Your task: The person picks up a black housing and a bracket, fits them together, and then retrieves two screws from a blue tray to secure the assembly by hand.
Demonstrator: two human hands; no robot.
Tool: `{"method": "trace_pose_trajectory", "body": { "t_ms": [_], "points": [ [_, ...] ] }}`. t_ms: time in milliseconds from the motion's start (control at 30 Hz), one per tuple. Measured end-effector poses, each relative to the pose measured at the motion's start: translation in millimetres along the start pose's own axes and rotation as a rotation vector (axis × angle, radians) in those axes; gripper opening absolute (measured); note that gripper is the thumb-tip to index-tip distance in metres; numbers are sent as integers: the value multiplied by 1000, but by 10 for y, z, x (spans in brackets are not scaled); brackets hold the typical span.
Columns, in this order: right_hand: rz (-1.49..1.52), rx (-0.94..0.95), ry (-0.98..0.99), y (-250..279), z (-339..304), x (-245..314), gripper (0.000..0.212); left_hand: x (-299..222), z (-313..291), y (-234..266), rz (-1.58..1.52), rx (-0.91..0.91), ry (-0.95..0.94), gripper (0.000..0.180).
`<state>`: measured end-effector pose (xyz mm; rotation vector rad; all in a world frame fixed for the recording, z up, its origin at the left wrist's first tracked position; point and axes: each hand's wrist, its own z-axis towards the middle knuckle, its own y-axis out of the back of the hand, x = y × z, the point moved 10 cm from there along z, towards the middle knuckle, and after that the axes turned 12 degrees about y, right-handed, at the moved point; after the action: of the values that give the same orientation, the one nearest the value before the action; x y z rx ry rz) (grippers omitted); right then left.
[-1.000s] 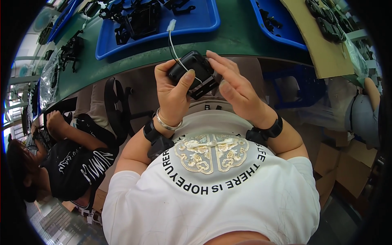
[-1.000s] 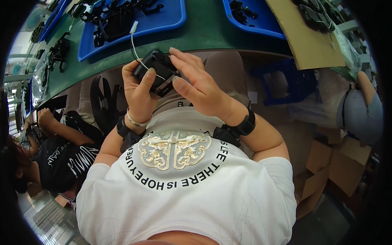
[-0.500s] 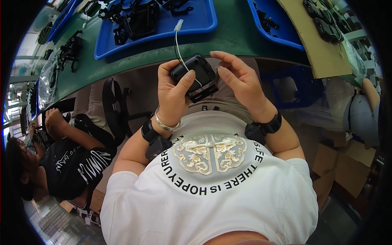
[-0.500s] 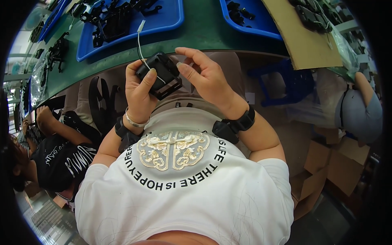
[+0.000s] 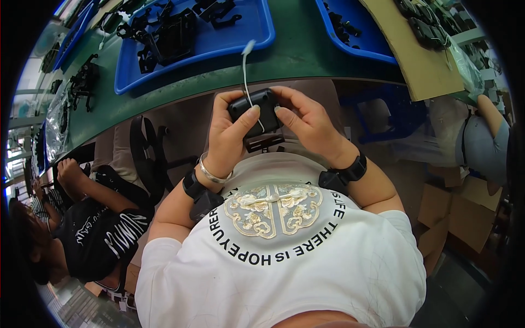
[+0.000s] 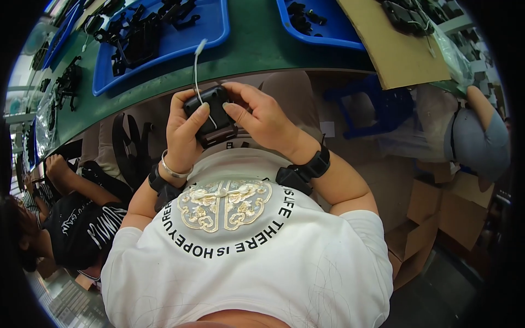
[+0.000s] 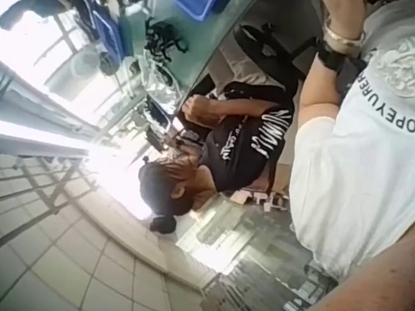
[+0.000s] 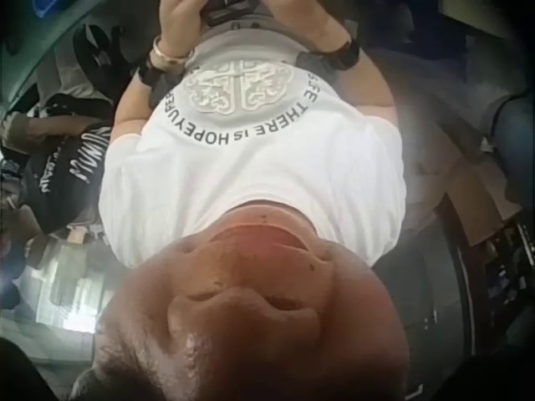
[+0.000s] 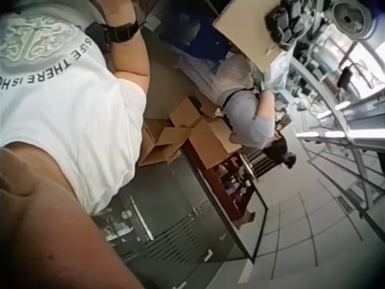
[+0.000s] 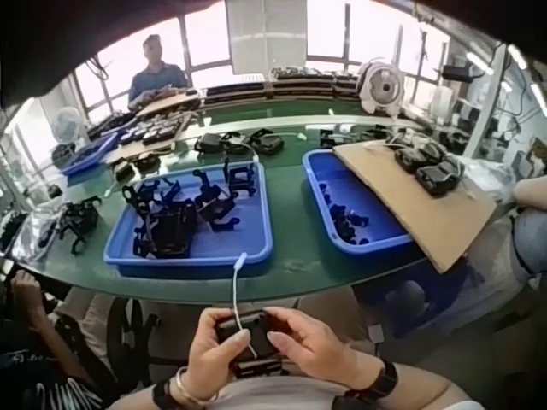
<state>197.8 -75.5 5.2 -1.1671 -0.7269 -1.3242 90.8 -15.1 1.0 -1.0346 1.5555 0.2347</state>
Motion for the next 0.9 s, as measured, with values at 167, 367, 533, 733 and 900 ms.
{"method": "trace_pose_trajectory", "body": {
  "t_ms": [167,367,533,733,900],
  "points": [
    [-155,-2,34,-16,-16,17,36,-74,-36,0,148,22,-51,37],
    [-31,30,-68,-42,-46,-39,36,-174,-86,-83,294,55,-127,37],
    [-216,93,26,-22,21,73,35,-127,-82,-75,277,61,-96,38],
    [-160,69,41,-24,75,160,37,-99,-63,-96,110,59,-35,38],
    [-363,72,102,-26,37,189,39,-64,-60,5,83,24,-38,37]
  ]
}}
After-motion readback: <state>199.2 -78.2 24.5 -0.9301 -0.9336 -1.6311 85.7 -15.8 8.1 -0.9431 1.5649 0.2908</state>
